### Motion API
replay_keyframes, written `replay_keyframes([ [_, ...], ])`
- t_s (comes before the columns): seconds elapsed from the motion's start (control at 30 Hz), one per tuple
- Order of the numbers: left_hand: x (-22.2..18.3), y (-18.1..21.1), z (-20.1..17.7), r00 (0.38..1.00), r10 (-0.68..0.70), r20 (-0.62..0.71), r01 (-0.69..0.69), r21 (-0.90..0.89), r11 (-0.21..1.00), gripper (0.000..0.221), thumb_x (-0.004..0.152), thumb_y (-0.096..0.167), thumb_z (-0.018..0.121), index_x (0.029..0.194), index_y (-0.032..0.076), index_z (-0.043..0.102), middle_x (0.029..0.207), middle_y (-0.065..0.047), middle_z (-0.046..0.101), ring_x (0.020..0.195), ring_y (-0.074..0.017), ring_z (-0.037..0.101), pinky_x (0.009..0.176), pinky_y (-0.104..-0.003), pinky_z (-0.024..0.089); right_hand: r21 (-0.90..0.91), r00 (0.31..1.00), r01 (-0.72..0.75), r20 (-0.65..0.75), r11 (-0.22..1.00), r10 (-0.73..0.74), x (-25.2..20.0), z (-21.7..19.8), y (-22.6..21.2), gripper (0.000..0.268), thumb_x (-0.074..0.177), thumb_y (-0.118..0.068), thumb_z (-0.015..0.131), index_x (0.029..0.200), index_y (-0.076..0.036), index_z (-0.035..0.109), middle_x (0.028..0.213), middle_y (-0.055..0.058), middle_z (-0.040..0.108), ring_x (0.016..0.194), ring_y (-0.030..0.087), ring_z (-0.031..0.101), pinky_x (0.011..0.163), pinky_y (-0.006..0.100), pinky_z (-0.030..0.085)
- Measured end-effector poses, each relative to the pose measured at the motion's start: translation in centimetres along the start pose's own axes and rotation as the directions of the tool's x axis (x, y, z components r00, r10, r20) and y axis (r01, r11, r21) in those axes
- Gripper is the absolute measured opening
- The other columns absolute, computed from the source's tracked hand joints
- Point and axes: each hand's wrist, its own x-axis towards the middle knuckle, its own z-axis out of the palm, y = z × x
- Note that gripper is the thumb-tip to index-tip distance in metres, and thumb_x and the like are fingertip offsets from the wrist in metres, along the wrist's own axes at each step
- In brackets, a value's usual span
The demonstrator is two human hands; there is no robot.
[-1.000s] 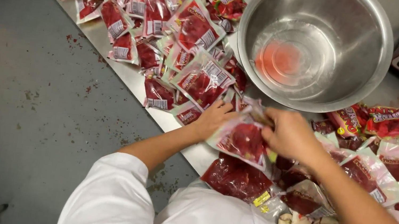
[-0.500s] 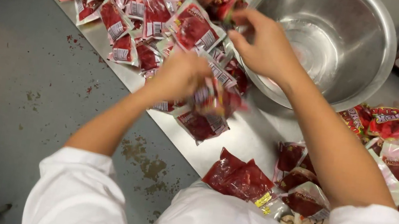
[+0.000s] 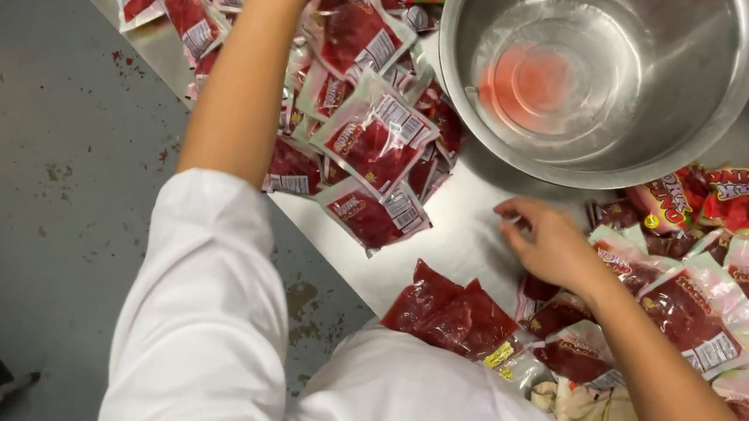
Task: The person picks up individual plastic packages of pork tocino, wipes off excess residue with a cloth, and uses a heat sealer to close the bags. The person then gathers and moves the sealed packages across the workstation.
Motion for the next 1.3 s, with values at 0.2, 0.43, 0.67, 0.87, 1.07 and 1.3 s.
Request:
replay_keyframes([
  [0.2,-13.2,19.9,-2.5,0.957,0.068,0.283,0.043,-0.369,0.929,0.018,0.08,0.002,0.066,0.093,0.008,0.076,0.082,-0.013,0.068,0.085,-0.0407,0.071,0.076,-0.052,0.057,-0.025,0.983,-0.118,0.136,0.993,0.12,-1.5,3.7,2.2,0.03,0.094,-0.021,0.065,0.122,-0.015,0.073,0.112,0.014,0.078,0.105,0.037,0.074,0.091,0.05,0.058],
  [0.43,-16.8,25.1,8.3,0.957,0.213,0.197,-0.236,0.103,0.966,0.079,0.069,0.035,0.092,0.138,0.018,0.057,0.148,-0.021,0.046,0.14,-0.0457,0.033,0.106,-0.061,0.033,-0.055,0.979,-0.068,0.186,0.996,0.077,-1.0,7.3,3.7,0.032,0.096,-0.019,0.061,0.125,-0.011,0.071,0.114,0.017,0.076,0.109,0.039,0.072,0.094,0.05,0.057],
  [0.67,-17.0,22.3,15.1,0.932,0.308,-0.191,-0.289,0.119,0.95,0.009,0.074,0.013,0.074,0.081,0.012,0.068,0.085,-0.012,0.057,0.083,-0.0354,0.054,0.068,-0.045,0.04,-0.045,0.982,-0.08,0.167,0.996,0.087,-2.7,7.0,4.8,0.033,0.096,-0.018,0.061,0.127,-0.011,0.07,0.117,0.019,0.075,0.114,0.041,0.07,0.099,0.05,0.055],
  [0.87,-18.5,19.6,11.1,0.928,0.289,-0.237,-0.292,0.022,0.956,0.012,0.083,0.012,0.066,0.079,0.016,0.056,0.08,-0.004,0.053,0.079,-0.0249,0.056,0.068,-0.035,0.044,0.032,0.991,-0.045,0.124,0.998,0.041,-3.7,6.7,4.7,0.031,0.097,-0.014,0.059,0.125,-0.009,0.072,0.117,0.02,0.075,0.114,0.043,0.069,0.1,0.051,0.054],
  [1.07,-18.3,18.1,-2.7,0.972,-0.123,-0.201,-0.018,-0.586,0.81,0.03,0.087,-0.013,0.055,0.085,0.014,0.069,0.084,-0.004,0.066,0.086,-0.0314,0.065,0.085,-0.036,0.052,0.121,0.997,0.036,0.07,0.992,-0.045,-3.7,6.7,3.9,0.03,0.096,-0.013,0.06,0.123,-0.01,0.074,0.114,0.019,0.076,0.113,0.042,0.069,0.099,0.051,0.054],
  [1.3,-11.7,12.2,-7.2,0.896,-0.416,-0.158,0.199,-0.694,0.692,0.042,0.082,-0.027,0.048,0.087,0.008,0.069,0.1,-0.01,0.076,0.109,-0.0288,0.074,0.12,-0.05,0.043,0.068,0.979,-0.072,0.198,0.995,0.058,-3.1,6.9,3.0,0.035,0.102,-0.021,0.054,0.134,-0.01,0.065,0.138,0.011,0.066,0.125,0.029,0.063,0.114,0.046,0.046],
])
